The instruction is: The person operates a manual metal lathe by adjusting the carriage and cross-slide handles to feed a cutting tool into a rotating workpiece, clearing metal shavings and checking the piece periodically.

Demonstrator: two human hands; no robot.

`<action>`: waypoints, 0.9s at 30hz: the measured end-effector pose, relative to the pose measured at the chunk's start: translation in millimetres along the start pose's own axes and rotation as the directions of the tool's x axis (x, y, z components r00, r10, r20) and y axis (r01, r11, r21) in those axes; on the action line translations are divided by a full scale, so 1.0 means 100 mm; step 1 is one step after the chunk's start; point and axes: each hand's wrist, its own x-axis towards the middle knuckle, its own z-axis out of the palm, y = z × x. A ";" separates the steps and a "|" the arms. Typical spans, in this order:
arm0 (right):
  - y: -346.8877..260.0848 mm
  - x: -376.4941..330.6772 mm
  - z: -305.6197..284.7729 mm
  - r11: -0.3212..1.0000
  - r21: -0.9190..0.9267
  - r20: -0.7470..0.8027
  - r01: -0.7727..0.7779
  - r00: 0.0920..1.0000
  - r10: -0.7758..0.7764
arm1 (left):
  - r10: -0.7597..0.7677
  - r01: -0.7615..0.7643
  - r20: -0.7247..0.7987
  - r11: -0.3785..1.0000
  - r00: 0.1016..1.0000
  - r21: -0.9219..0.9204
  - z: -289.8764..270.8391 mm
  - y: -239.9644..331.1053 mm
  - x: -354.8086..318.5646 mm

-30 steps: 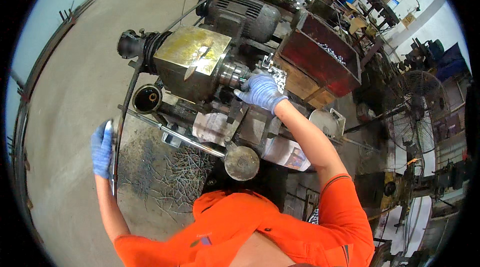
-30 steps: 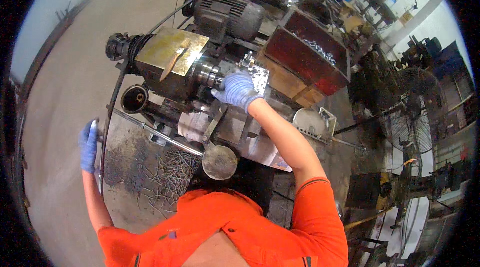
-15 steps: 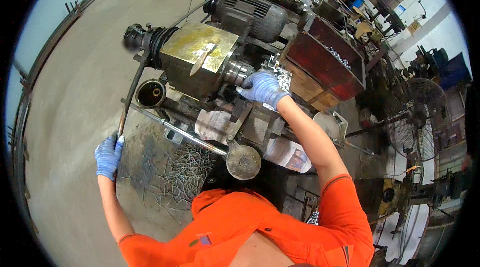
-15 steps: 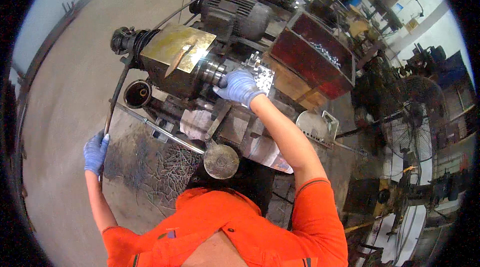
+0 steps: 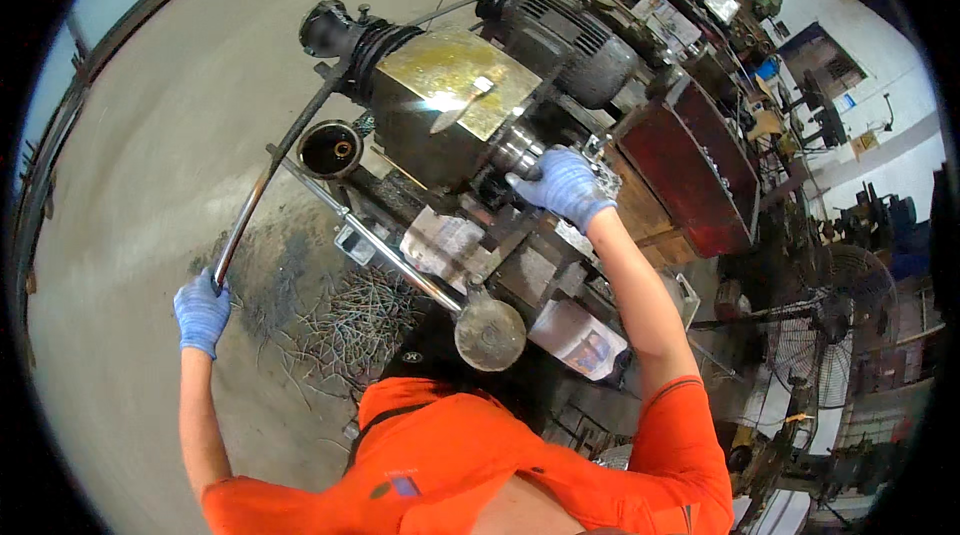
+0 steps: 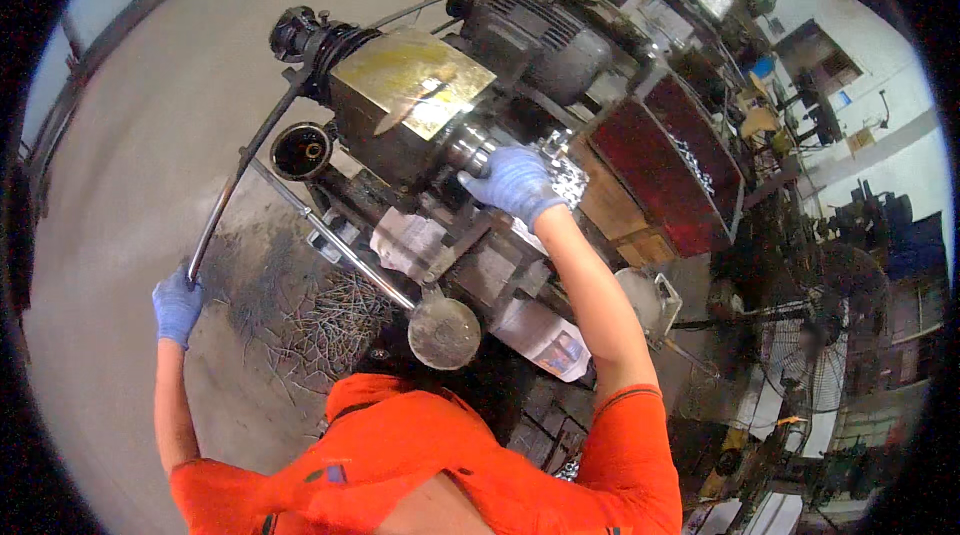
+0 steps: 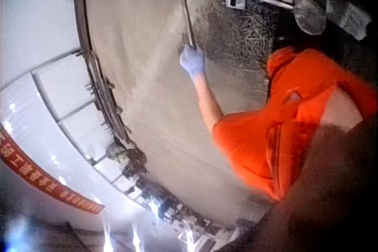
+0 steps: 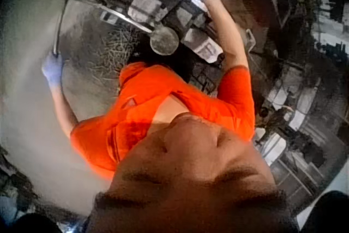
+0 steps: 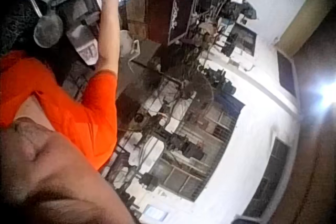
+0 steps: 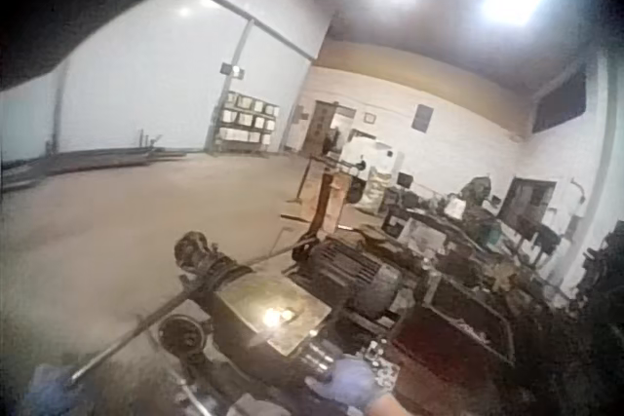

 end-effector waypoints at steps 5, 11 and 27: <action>0.10 0.05 0.19 0.999 -0.050 -0.126 0.000 0.992 -0.006 | 0.282 -0.173 -0.247 0.905 0.927 0.388 0.07 -0.92 1.12; 0.09 0.01 0.20 0.999 0.014 -0.272 0.034 0.962 -0.029 | 0.290 -0.134 -0.326 0.895 0.900 0.425 0.21 -1.26 1.61; 0.81 -1.76 0.07 0.936 0.324 -0.583 -0.135 0.751 0.310 | 0.378 -0.323 0.034 0.830 0.925 -0.454 2.64 1.40 0.98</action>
